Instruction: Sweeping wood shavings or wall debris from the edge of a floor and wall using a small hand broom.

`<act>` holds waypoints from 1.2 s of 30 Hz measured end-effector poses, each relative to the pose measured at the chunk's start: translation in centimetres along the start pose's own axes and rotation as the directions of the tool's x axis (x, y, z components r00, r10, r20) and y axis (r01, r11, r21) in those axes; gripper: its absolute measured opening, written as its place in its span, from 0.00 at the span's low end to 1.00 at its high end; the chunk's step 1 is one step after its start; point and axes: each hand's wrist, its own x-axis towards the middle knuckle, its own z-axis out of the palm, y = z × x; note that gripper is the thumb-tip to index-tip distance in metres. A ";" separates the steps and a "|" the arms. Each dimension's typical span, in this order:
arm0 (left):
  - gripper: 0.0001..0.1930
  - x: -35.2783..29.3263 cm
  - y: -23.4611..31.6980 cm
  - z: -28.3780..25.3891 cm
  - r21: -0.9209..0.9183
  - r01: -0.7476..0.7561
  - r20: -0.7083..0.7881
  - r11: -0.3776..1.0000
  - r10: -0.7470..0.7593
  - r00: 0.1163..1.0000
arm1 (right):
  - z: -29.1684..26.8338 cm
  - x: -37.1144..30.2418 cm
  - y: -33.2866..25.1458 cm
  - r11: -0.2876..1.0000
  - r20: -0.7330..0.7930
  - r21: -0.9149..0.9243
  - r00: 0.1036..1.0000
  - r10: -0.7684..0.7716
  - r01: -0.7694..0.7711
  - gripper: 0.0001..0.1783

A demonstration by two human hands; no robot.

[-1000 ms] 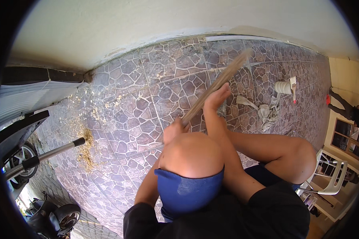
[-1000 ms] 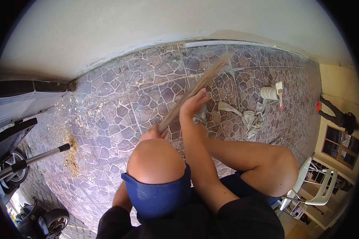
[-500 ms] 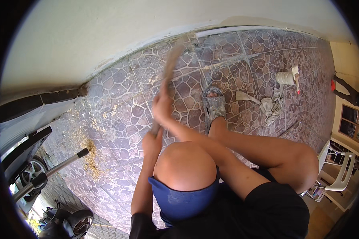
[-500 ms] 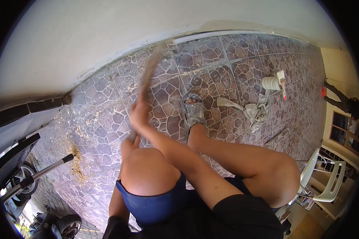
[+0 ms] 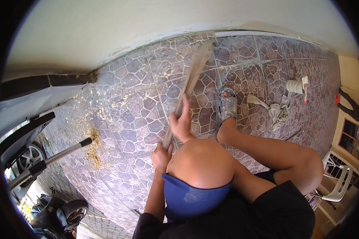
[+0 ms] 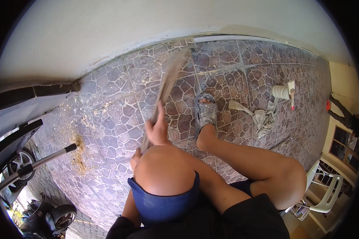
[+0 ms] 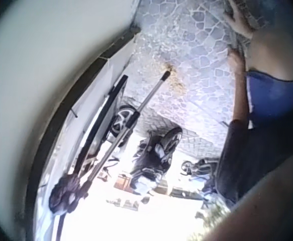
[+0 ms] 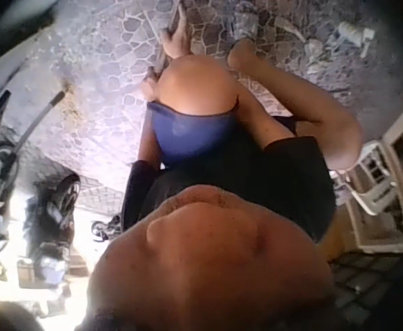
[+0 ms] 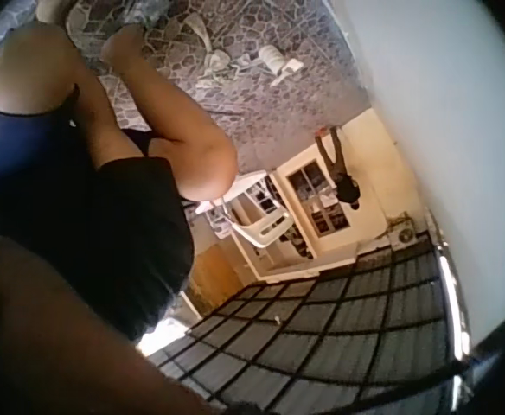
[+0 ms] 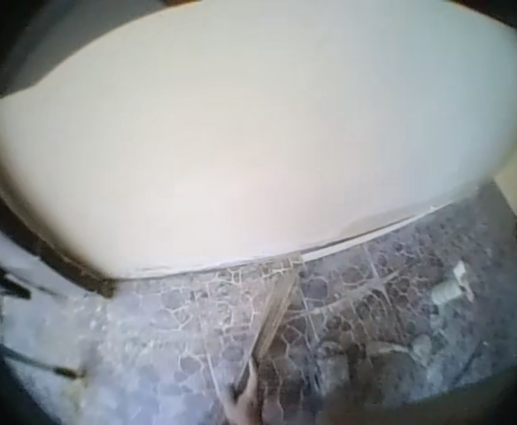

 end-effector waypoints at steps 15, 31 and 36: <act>0.24 -12.7 -11.6 -5.1 -0.167 0.488 -0.429 0.857 -0.508 0.747 | 6.5 -6.2 -8.0 0.924 0.884 0.298 0.297 -0.362 0.238 0.47; 0.14 -8.1 -6.4 -28.2 0.808 0.335 -0.589 0.486 0.644 0.488 | 5.9 3.2 -13.9 0.488 0.346 0.231 0.398 -0.850 0.842 0.26; 0.40 -1.6 2.7 -34.8 0.627 0.374 -0.753 0.683 0.655 0.066 | 8.5 6.2 -16.3 0.730 0.459 0.480 0.569 -0.682 0.487 0.13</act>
